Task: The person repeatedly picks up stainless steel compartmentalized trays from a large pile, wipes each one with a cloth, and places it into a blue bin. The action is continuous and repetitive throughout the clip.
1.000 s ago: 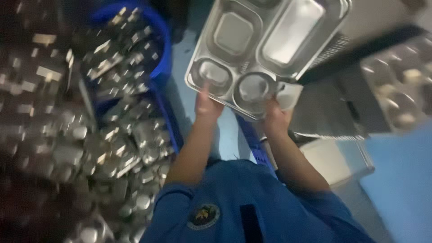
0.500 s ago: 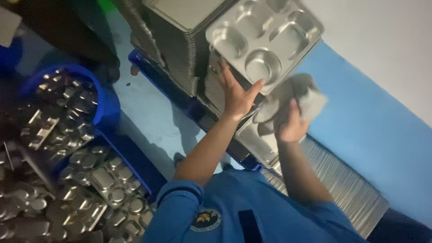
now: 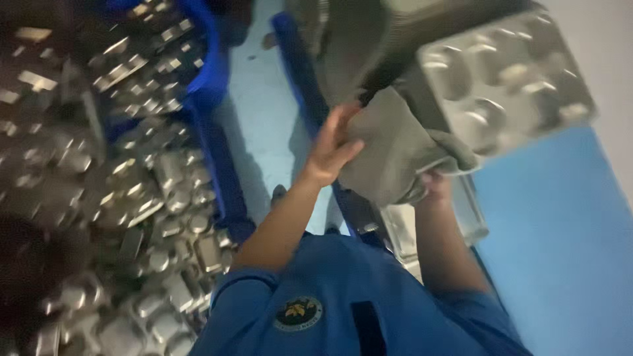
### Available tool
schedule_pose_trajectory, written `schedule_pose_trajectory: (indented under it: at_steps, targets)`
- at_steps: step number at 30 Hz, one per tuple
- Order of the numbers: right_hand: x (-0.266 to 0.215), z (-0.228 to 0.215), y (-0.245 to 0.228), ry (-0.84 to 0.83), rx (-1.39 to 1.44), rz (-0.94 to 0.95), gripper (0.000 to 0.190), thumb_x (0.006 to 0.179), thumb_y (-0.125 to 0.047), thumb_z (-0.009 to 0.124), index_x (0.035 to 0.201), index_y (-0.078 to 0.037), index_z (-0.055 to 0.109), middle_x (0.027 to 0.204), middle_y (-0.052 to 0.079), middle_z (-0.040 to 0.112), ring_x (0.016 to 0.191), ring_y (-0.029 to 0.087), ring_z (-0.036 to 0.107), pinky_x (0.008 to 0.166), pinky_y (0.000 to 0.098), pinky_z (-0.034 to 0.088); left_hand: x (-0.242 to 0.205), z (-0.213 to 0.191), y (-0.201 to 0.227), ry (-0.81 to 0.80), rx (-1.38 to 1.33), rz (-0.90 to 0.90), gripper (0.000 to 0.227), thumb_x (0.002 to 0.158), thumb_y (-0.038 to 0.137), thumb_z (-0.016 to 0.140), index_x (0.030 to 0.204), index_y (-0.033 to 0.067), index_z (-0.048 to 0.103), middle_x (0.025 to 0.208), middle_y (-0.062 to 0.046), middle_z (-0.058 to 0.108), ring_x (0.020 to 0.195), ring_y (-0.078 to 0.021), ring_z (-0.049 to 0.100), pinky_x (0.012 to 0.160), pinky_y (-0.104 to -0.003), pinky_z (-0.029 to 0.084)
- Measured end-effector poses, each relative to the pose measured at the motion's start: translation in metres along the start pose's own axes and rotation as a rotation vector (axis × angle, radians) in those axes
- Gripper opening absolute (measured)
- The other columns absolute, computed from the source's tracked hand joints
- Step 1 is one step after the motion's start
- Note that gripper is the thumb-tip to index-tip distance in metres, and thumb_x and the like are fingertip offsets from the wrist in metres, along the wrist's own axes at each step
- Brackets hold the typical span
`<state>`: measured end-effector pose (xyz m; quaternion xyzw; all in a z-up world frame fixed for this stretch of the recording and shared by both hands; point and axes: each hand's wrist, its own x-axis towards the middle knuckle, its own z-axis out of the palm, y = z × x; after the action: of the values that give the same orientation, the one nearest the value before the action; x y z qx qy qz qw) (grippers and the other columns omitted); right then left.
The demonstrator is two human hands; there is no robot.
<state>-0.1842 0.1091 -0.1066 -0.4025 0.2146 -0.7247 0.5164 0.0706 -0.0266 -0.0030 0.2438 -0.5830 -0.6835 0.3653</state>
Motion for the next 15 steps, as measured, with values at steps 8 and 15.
schedule_pose_trajectory:
  at_steps: [8,15]
  targets:
    - [0.138,0.192,0.072,-0.763,-0.785,0.044,0.082,0.099,-0.049,0.064,0.164,-0.009,0.035,0.181,0.015,0.006,0.172,0.031,0.001,0.141,0.0497,0.003,-0.045,-0.105,0.019,0.463,-0.372,-0.077,0.084,0.091,0.049,0.072,0.148,-0.0062,0.045,0.136,-0.021,0.06,0.126,-0.0329,0.059,0.105,-0.043,0.05]
    - [0.218,0.22,0.18,0.002,-0.175,0.663,0.052,0.102,-0.046,0.059,0.131,-0.003,0.057,0.131,0.011,0.058,0.117,0.023,0.062,0.094,0.0382,0.055,-0.097,-0.248,0.01,0.649,-0.753,-0.133,0.058,0.102,0.038,0.059,0.14,-0.0051,0.055,0.124,-0.022,0.069,0.106,-0.0338,0.07,0.087,-0.045,0.061]
